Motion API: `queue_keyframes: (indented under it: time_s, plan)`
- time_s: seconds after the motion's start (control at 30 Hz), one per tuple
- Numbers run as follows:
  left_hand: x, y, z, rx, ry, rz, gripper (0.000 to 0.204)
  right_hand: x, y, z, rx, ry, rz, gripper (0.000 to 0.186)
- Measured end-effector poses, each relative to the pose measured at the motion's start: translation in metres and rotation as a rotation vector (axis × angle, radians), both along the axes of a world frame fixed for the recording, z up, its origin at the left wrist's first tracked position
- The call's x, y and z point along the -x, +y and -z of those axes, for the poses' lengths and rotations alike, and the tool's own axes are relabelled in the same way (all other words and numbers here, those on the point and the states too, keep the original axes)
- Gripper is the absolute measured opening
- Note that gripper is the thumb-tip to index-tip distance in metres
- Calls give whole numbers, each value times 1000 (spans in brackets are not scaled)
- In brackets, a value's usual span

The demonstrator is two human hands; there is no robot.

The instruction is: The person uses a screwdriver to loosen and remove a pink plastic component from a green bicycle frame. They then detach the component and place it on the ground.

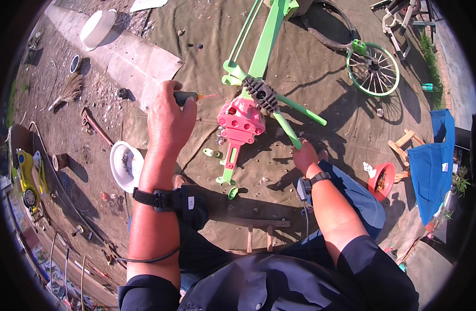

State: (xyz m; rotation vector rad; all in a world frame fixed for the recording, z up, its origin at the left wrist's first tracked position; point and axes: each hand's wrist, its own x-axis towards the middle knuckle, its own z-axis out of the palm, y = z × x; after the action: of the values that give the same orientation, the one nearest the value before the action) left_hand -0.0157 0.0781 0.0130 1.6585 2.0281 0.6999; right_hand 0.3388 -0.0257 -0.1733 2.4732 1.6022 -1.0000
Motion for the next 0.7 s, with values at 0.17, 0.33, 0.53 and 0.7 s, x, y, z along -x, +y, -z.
queue_keyframes:
  time_s: [0.17, 0.33, 0.53, 0.7]
  plan:
    - [17, -5, 16, -15, 147, 171, 18, -10, -5, 31, -31, -60, -53, 24]
    - [2, -13, 43, 254, 167, 311, 13, -29, -16, 60, -125, -151, -57, 25]
    - [-18, -10, 81, 567, 139, 304, 44, -3, -8, 19, -48, -186, -98, 25]
    - [-22, 13, 123, 858, -121, 181, 64, -2, -8, 17, -104, -129, -35, 24]
